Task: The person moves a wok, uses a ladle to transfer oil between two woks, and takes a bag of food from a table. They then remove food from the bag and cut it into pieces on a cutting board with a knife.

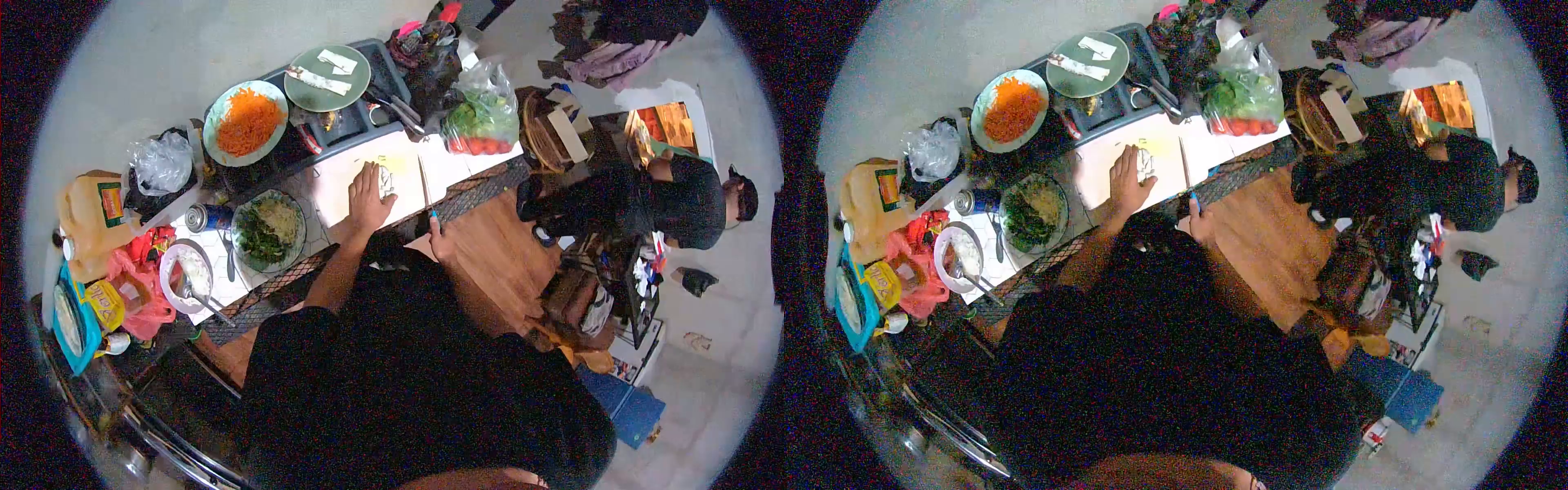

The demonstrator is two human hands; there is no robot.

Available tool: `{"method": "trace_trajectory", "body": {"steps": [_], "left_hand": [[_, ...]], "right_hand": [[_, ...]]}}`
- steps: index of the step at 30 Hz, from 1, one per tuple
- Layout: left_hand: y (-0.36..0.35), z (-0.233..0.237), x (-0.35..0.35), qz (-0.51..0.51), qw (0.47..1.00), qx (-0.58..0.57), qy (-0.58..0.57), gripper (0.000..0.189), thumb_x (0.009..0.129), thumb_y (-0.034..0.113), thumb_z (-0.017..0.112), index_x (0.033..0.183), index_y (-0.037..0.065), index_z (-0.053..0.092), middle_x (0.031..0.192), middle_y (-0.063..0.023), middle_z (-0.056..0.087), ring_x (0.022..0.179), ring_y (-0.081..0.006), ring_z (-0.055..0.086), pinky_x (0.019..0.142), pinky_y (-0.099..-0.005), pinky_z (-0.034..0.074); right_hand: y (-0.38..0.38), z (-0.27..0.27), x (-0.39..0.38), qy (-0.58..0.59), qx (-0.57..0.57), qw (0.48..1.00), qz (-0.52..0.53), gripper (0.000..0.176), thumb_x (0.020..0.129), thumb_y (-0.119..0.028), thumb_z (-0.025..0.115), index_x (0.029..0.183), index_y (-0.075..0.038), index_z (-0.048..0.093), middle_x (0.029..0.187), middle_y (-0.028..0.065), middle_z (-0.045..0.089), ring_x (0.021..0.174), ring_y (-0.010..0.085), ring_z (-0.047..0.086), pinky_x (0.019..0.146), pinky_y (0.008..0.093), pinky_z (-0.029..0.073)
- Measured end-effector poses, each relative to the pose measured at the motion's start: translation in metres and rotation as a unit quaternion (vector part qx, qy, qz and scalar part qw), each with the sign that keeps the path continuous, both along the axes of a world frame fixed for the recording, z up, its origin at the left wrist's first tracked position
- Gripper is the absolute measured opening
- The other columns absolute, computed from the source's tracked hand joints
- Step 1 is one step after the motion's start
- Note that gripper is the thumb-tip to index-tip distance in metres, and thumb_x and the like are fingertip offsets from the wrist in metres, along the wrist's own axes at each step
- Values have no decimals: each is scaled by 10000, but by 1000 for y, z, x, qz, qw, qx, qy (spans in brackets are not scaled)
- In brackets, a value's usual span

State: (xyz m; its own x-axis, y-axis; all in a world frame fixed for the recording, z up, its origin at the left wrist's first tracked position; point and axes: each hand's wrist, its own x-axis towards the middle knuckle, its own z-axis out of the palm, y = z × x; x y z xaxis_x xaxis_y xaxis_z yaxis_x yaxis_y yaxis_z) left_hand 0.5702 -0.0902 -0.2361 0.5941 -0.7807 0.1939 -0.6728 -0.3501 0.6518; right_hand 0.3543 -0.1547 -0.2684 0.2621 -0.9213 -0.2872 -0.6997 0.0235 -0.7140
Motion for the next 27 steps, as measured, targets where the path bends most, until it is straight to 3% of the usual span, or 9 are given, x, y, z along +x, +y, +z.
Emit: {"method": "trace_trajectory", "body": {"steps": [2, 9, 11, 13, 14, 17, 18, 22, 27], "left_hand": [[-1, -3, 1, 2, 1000, 3, -5, 824, 687, 302, 735, 1352, 10, 345, 1411, -181, 336, 1267, -313, 343, 1031, -413, 271], [-11, -43, -3, -22, 995, -94, -38, 1027, 581, 550, 725, 1379, 37, 331, 1409, -229, 318, 1246, -387, 350, 1020, -483, 274], [-25, -66, -5, -8, 995, 97, 28, 992, 605, 511, 741, 1372, 27, 341, 1420, -228, 311, 1269, -381, 336, 1029, -484, 267], [-22, -15, -16, 40, 996, 74, 25, 957, 624, 463, 749, 1374, 31, 339, 1422, -225, 311, 1278, -372, 331, 1029, -480, 269], [-23, 5, -22, 69, 996, 46, 19, 925, 643, 414, 757, 1376, 35, 338, 1425, -222, 311, 1288, -363, 326, 1029, -476, 271], [-38, -18, -20, 79, 992, 17, 96, 879, 663, 330, 764, 1381, 57, 337, 1416, -218, 329, 1272, -358, 352, 1005, -488, 293], [-40, -17, -26, 120, 986, 76, 82, 834, 691, 358, 735, 1372, 64, 353, 1389, -238, 355, 1240, -382, 385, 968, -500, 324], [-58, 4, -52, 206, 974, 29, -94, 751, 770, 402, 655, 1349, 22, 363, 1345, -278, 379, 1212, -412, 400, 957, -477, 335], [-73, 13, -84, 260, 961, -28, -91, 647, 816, 320, 623, 1304, -31, 383, 1313, -290, 405, 1204, -433, 401, 977, -496, 323]], "right_hand": [[-8, 36, 6, 60, -79, 992, 72, 453, 902, -419, 499, 865, 22, 594, 581, 193, 560, 527, 375, 551, 540, 474, 418], [-71, 22, -1, 95, -90, 978, 164, 404, 867, -386, 564, 986, -1, 564, 782, 228, 595, 755, 400, 583, 676, 471, 465], [-93, 20, -3, 83, -99, 977, 171, 392, 866, -373, 568, 996, -4, 561, 821, 224, 599, 803, 398, 583, 710, 471, 476], [-129, -6, -16, 63, -275, 902, 327, 385, 858, -329, 579, 1058, -2, 547, 1017, 244, 586, 950, 405, 562, 790, 468, 467], [-134, 23, -7, 109, -139, 929, 325, 413, 847, -277, 595, 1132, 10, 514, 1153, 261, 527, 1047, 411, 522, 850, 471, 442], [-167, -15, -16, -58, -343, 850, 395, 434, 836, -217, 592, 1183, 21, 486, 1131, 252, 525, 1015, 417, 529, 870, 486, 428], [-167, 29, -2, -27, -187, 893, 409, 433, 801, -147, 584, 1187, 23, 488, 1067, 233, 525, 983, 418, 518, 893, 482, 418], [-186, 14, 12, -13, -237, 829, 506, 477, 728, -76, 573, 1198, -40, 505, 1053, 212, 520, 1012, 401, 497, 845, 460, 443], [-207, 29, 20, -64, -213, 857, 464, 325, 739, -53, 581, 1064, -42, 567, 972, 188, 559, 957, 339, 546, 819, 443, 456]]}}
